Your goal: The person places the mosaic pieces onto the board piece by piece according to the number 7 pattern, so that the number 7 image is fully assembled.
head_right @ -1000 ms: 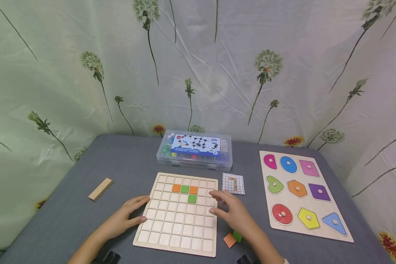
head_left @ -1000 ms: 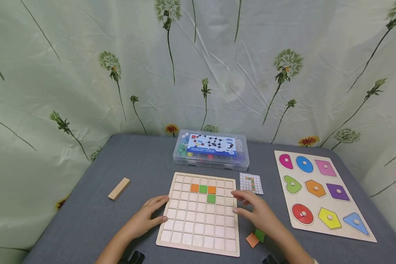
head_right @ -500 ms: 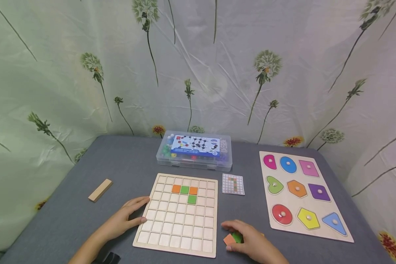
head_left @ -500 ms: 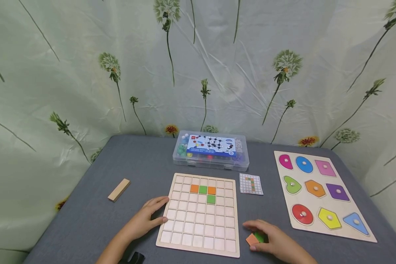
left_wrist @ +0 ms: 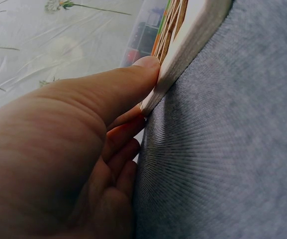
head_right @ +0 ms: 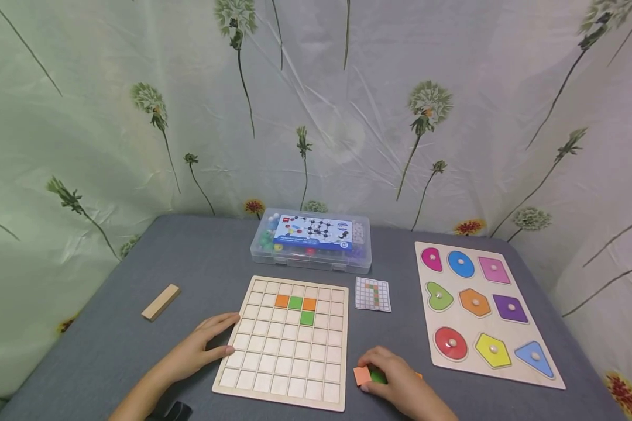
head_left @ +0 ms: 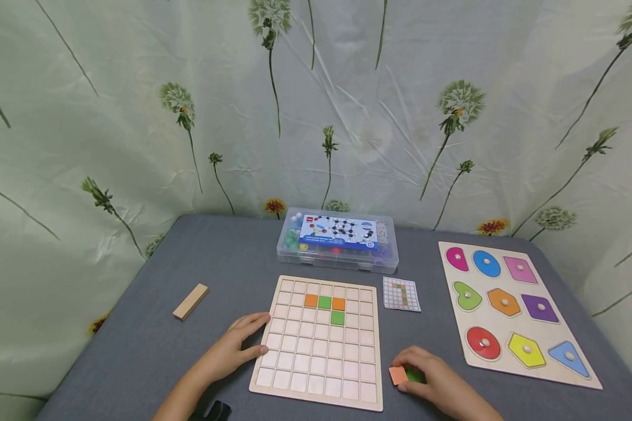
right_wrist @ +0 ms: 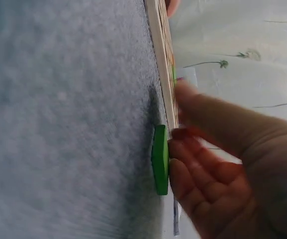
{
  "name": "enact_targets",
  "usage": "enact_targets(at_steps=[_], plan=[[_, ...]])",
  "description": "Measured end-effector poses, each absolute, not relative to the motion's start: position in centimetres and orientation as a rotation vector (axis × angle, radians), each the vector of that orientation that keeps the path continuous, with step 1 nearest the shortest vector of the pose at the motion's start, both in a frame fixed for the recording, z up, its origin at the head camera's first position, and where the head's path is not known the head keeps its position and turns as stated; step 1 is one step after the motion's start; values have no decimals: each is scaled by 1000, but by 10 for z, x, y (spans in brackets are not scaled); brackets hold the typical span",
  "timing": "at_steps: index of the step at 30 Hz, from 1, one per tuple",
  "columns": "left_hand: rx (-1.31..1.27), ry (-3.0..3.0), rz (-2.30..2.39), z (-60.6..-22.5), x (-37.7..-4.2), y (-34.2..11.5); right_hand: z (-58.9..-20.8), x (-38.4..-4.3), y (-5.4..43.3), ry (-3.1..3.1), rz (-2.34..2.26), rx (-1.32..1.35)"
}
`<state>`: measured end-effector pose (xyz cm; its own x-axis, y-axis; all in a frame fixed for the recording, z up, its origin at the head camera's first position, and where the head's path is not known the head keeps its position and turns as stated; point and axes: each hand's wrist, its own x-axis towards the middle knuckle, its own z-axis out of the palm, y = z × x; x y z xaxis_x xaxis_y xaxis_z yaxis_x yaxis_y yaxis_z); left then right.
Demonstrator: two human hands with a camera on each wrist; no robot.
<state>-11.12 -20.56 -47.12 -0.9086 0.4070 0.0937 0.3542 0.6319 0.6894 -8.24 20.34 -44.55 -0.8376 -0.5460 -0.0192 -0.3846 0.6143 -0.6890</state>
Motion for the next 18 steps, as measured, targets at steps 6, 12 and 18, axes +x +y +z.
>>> enact_targets(at_steps=[6,12,18], plan=[[652,2779,1150,-470,-111,-206,-436,-90,186,2714,-1167,-659],[652,2779,1146,-471,-111,-206,-435,-99,160,2815,-1333,-759],[647,2767,1148,-471,-111,-206,-444,-110,134,2785,-1461,-721]])
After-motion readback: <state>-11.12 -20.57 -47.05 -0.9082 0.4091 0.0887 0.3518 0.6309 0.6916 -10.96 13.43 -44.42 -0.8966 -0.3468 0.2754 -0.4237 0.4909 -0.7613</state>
